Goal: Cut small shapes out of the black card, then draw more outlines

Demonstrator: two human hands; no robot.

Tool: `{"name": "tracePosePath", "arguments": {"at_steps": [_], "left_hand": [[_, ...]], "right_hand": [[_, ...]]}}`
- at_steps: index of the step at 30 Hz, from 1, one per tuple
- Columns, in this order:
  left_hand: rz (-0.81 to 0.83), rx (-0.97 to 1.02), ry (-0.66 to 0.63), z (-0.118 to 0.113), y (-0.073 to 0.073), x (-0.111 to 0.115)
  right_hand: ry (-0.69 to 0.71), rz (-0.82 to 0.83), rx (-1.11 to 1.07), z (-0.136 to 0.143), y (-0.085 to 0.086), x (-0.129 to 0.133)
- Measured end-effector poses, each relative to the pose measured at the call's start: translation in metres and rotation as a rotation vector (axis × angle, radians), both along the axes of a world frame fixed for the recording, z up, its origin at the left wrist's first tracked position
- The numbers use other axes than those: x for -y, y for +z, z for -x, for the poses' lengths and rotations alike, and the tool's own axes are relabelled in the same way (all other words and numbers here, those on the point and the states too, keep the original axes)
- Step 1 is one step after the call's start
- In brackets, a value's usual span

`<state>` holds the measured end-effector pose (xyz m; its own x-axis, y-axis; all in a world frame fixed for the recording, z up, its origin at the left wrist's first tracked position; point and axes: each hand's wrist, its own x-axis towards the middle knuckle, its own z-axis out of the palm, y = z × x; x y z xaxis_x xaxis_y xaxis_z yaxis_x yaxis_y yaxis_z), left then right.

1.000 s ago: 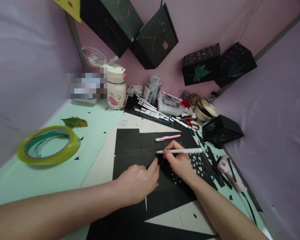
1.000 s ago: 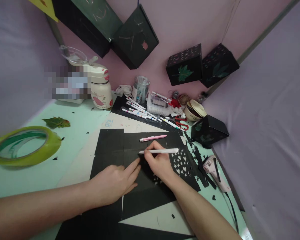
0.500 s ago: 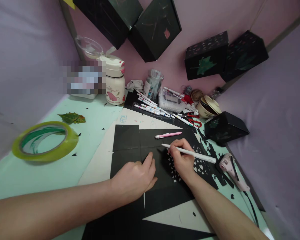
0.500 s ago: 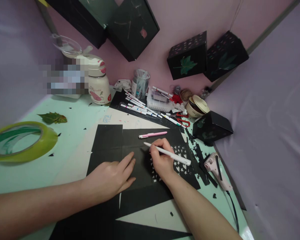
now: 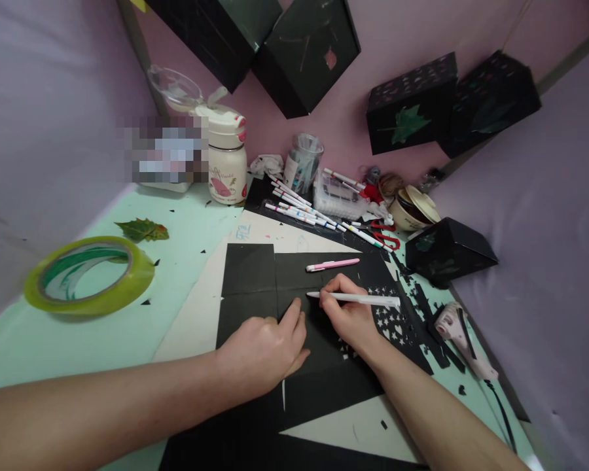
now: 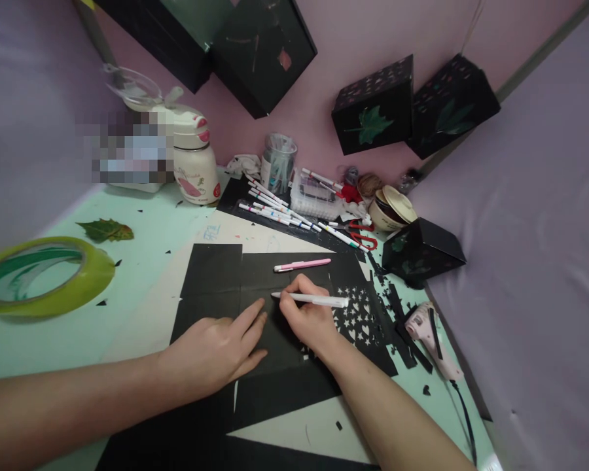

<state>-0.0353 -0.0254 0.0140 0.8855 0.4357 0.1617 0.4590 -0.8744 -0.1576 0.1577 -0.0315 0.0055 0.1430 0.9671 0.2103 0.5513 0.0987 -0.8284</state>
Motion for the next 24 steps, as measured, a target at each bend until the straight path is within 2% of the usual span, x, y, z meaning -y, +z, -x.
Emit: {"name": "tracePosePath", "arguments": {"at_steps": [8,16,24], "left_hand": [[-0.015,0.023,-0.008,0.0002,-0.0002,-0.0011],[-0.024,0.03,-0.003,0.0007,0.0,-0.0001],[-0.04,0.038,0.001,-0.0001,-0.0002,0.0]], "right_hand": [[0.003,0.001,0.023,0.0001,0.001,-0.0009],[0.071,0.003,-0.017,-0.0017,-0.0013,-0.0004],[0.011,0.0,0.01,-0.0013,0.0002,0.001]]}}
